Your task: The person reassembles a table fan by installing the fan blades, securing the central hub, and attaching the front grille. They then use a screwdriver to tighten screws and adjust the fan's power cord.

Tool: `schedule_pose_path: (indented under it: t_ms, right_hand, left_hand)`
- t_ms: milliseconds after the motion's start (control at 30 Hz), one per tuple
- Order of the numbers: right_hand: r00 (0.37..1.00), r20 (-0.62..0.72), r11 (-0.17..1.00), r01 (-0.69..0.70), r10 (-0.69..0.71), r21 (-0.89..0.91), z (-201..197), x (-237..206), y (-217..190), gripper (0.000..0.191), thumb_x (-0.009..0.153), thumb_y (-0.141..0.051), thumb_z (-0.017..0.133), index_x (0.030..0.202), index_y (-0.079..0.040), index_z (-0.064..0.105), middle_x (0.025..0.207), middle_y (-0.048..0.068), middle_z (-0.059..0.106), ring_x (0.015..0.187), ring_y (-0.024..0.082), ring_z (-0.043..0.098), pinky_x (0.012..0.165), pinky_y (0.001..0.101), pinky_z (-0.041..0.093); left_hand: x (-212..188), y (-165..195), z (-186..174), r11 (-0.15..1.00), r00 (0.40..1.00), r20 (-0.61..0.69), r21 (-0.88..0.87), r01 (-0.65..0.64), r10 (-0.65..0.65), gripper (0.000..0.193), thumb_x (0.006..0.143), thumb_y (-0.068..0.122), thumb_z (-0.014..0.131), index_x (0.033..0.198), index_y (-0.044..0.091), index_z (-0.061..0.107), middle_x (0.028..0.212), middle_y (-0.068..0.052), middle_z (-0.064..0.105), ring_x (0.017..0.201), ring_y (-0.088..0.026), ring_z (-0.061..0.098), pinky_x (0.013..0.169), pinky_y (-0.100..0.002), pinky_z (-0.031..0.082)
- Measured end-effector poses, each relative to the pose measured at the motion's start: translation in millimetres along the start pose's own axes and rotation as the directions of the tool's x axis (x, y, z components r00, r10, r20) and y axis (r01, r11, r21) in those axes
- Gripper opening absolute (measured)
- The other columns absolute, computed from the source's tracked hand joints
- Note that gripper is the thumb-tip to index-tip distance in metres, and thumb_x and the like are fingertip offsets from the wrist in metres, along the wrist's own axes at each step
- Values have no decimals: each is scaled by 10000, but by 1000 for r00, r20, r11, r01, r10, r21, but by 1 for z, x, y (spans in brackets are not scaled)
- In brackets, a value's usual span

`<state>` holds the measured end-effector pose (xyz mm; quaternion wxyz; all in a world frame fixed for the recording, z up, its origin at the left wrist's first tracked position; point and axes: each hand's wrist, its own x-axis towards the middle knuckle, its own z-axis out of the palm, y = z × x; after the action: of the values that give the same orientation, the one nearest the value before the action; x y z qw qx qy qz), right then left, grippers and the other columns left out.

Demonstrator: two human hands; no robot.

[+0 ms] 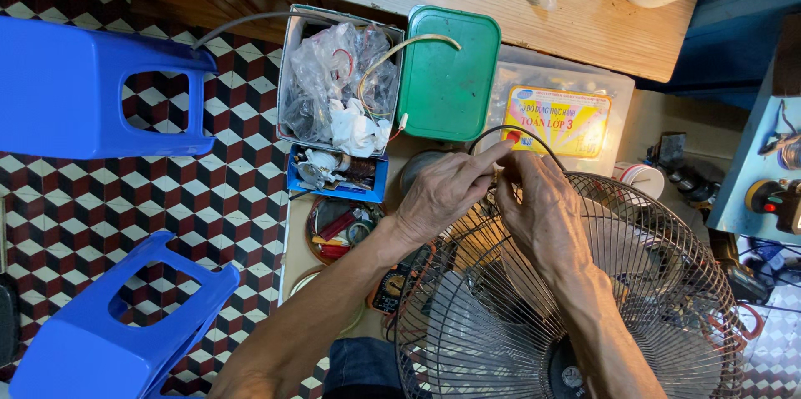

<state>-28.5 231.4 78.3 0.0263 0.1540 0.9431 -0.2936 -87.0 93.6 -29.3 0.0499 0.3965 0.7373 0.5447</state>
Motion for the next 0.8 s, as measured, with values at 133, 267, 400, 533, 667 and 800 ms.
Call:
schedule_pose_path:
  t_ms: [133, 267, 400, 533, 667, 800]
  right_hand:
    - [1000, 22, 1000, -19, 19, 2, -2, 0, -2, 212, 908, -41, 686, 1107, 7, 631, 1001, 180, 690, 935, 330, 688, 809, 446, 550]
    - [1000, 18, 1000, -10, 10, -6, -2, 0, -3, 201, 911, -43, 685, 1099, 0, 630, 994, 174, 688, 930, 332, 687, 805, 449, 549]
    - [1000, 16, 1000, 9, -9, 1, -2, -1, -2, 205, 907, -34, 692, 1100, -5, 629, 990, 167, 688, 931, 336, 680, 791, 450, 541]
    - [998, -8, 997, 68, -68, 30, -1, -2, -1, 226, 899, -2, 683, 1117, -2, 622, 1002, 167, 685, 947, 333, 675, 790, 441, 542]
    - [999, -2, 999, 38, -38, -17, 0, -1, -1, 211, 895, -15, 705, 1093, -1, 632, 991, 167, 692, 949, 336, 672, 799, 447, 536]
    - [1000, -16, 1000, 0, 0, -12, 0, 1, 0, 181, 899, -32, 711, 1061, 10, 645, 1018, 171, 700, 963, 331, 678, 817, 443, 537]
  left_hand:
    - [2, 2, -2, 998, 999, -20, -56, -33, 32, 695, 957, 25, 735, 1564, 176, 434, 913, -47, 649, 852, -186, 657, 830, -330, 578]
    - [3, 2, -4, 997, 999, -3, -66, -32, 32, 689, 955, 13, 732, 1560, 171, 442, 914, -51, 650, 850, -187, 658, 819, -327, 576]
    - [4, 3, -5, 996, 999, 2, -81, -37, 38, 688, 955, 10, 725, 1560, 170, 438, 949, -56, 663, 870, -189, 663, 825, -323, 577]
    - [4, 2, -6, 997, 999, 36, -79, 15, -12, 673, 943, 14, 734, 1541, 166, 467, 923, -49, 665, 853, -178, 678, 813, -312, 594]
    - [4, 0, -6, 987, 998, 43, -157, 41, -35, 655, 939, 16, 725, 1525, 163, 471, 993, -33, 710, 920, -168, 719, 850, -291, 613]
    - [4, -1, -4, 965, 995, 45, -240, 102, -94, 620, 941, 20, 730, 1492, 167, 487, 1064, -33, 739, 978, -155, 753, 866, -271, 626]
